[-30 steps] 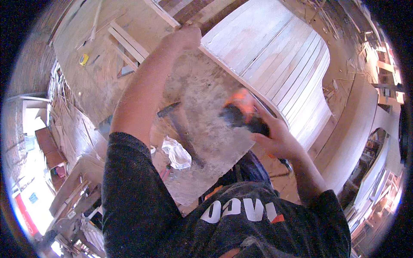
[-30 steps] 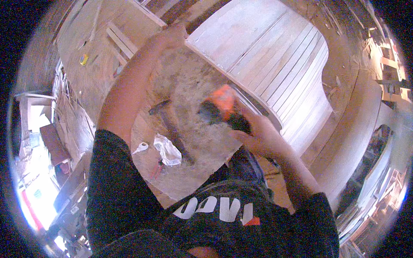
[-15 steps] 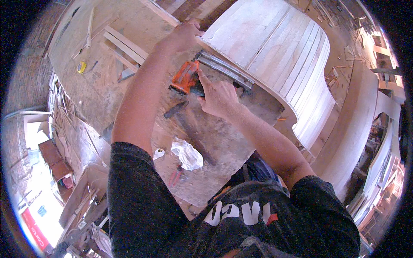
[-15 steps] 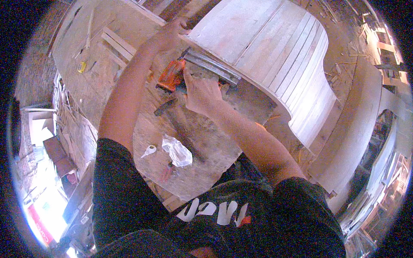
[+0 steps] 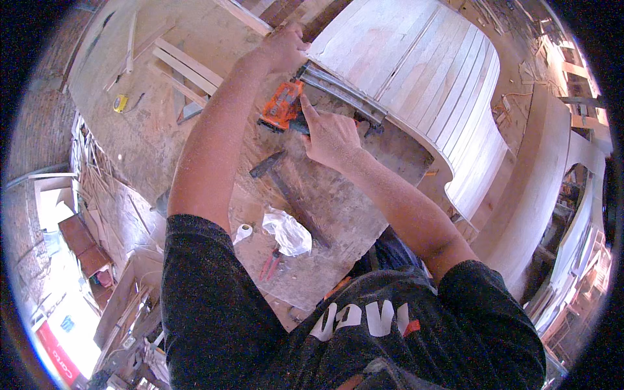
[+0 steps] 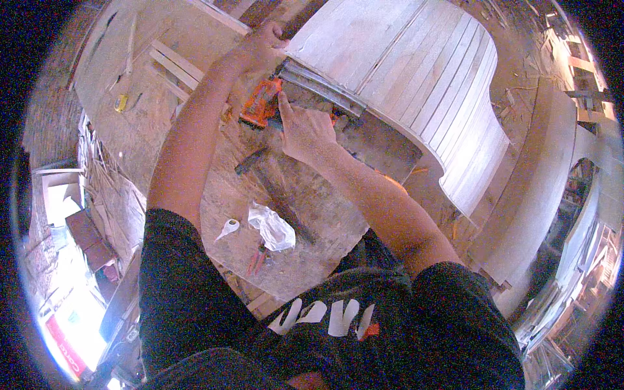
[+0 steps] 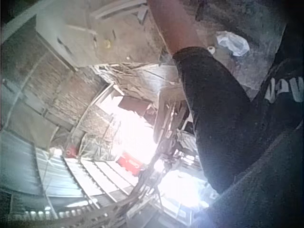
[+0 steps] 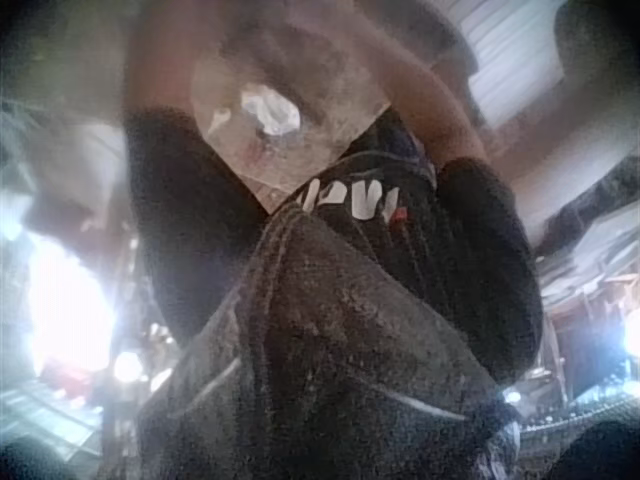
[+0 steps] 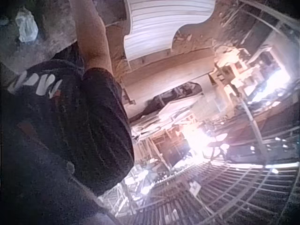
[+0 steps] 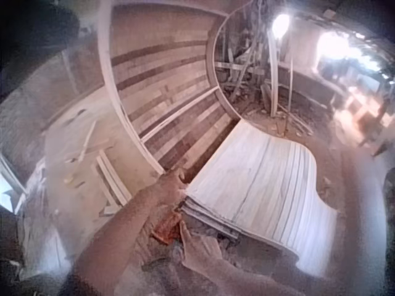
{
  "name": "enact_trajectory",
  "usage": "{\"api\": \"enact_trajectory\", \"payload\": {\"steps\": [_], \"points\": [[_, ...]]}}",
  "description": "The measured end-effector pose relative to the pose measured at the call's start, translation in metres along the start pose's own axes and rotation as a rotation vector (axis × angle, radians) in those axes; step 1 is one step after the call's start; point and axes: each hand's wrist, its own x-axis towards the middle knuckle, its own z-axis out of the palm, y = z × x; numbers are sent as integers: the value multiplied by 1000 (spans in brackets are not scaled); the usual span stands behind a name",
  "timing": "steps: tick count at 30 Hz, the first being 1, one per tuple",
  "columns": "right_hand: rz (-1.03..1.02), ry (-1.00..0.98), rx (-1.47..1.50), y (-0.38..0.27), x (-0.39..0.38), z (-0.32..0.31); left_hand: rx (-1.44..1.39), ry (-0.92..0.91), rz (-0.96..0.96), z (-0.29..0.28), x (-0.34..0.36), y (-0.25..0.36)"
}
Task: The person builds a large curved wooden structure by gluing and nailing thin wooden strips onto a frame using a pneumatic nail gun and a cloth.
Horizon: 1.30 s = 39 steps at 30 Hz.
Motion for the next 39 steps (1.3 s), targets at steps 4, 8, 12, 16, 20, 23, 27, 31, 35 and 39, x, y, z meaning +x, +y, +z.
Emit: {"api": "enact_trajectory", "payload": {"steps": [4, 8, 12, 16, 20, 23, 27, 31, 35, 39], "points": [[-9, 10, -15, -1, 2, 3, 5, -9, 25, 1, -2, -1], [10, -15, -39, 0, 5, 8, 19, 24, 8, -3, -8, 8], [47, -16, -23, 4, 6, 9, 17, -31, -1, -10, -10, 23], [55, 10, 37, -1, 4, 13, 0, 6, -9, -9, -14, 16], [6, 62, 42, -3, 1, 12, 20, 3, -4, -8, -13, 14], [7, 57, 32, -4, 3, 11, 69, 6, 0, -10, -12, 17], [18, 37, 15, -5, 6, 9, 59, -11, 11, -11, -12, 15], [13, 35, 18, 1, 8, 13, 47, -17, -14, -9, -11, 19], [16, 43, 28, -3, 9, 14, 45, 36, -19, -6, -13, 14], [40, 26, 64, -6, 9, 13, 14, 53, 11, -7, -15, 11]]}}
